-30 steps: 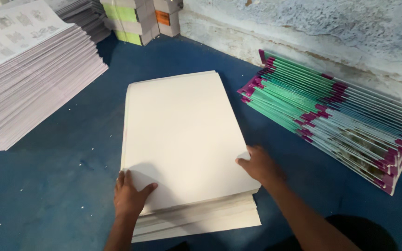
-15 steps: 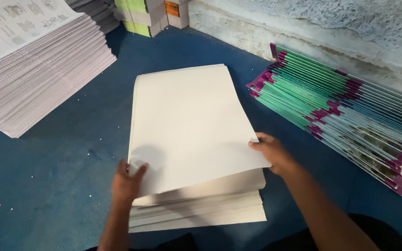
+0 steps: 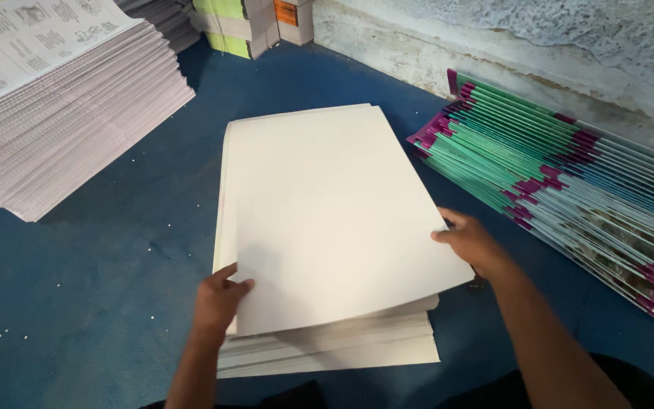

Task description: The person repeatedly opens a book, folds the cover inward, and places it on a growing stack to the right. The person handles multiple identical books one at a time, maintaining a consistent folding and stacking pattern throughout the clip.

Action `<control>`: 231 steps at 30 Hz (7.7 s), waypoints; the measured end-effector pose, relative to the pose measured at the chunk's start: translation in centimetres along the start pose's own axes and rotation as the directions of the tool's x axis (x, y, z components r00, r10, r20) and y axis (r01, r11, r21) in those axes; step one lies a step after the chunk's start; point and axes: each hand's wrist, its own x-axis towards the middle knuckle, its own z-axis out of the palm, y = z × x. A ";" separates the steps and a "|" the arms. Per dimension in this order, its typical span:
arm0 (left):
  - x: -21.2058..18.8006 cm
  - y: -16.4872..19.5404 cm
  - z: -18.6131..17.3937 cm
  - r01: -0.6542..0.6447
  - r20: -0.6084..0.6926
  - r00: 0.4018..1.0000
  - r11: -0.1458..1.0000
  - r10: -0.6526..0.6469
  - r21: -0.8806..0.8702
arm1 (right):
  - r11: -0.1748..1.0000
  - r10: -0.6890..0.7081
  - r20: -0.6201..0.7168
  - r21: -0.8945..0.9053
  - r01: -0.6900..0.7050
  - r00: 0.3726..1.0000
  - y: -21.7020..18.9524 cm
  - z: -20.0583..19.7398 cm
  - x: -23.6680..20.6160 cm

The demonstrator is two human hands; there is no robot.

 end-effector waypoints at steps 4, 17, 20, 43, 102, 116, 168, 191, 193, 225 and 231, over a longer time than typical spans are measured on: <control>-0.7 1.1 1.2 0.037 0.009 0.999 0.969 -0.041 0.244 | 0.975 -0.073 -0.028 -0.211 0.066 0.997 -0.3 -0.5 -0.5; -2.0 3.1 2.9 -0.101 0.130 0.991 0.854 0.040 0.510 | 0.892 -0.407 0.038 -0.196 0.406 0.913 -4.5 -0.4 -5.3; -2.8 4.6 3.7 -0.104 0.172 0.985 0.812 0.005 0.574 | 0.889 -0.423 0.026 -0.185 0.420 0.906 -5.6 0.7 -6.4; 5.7 1.1 1.6 -0.036 0.385 0.918 0.986 0.097 -0.162 | 0.259 -0.784 0.317 -0.614 0.745 0.533 -7.1 17.3 -7.2; 15.9 -4.6 -5.4 -0.025 0.011 1.000 0.936 0.022 0.351 | 0.441 -0.546 0.162 -0.779 0.447 0.822 -7.5 36.7 9.4; 16.7 -6.3 -4.3 -0.156 -0.051 0.982 0.929 0.183 0.335 | 0.371 -0.504 0.163 -0.846 0.383 0.848 -7.5 37.2 9.6; 18.9 -0.6 0.4 -0.394 0.448 0.894 0.502 0.016 0.769 | 0.586 -0.624 0.303 -0.428 0.688 0.720 -4.0 29.5 14.6; 17.8 0.6 0.2 -0.388 0.403 0.911 0.503 0.084 0.772 | 0.675 0.050 -0.084 -0.731 -0.096 0.995 2.7 15.7 9.9; 17.8 0.4 0.2 -0.384 0.401 0.913 0.505 0.080 0.773 | 0.659 -0.132 -0.093 -0.752 0.017 0.987 2.2 16.6 9.9; 18.9 -0.1 1.1 -0.399 0.427 0.904 0.431 0.034 0.810 | 0.256 -0.839 0.248 -0.605 0.754 0.484 -4.4 29.1 16.1; 19.3 0.3 1.3 -0.429 0.448 0.893 0.383 0.043 0.818 | 0.221 -0.866 0.214 -0.646 0.731 0.452 -5.9 29.6 20.8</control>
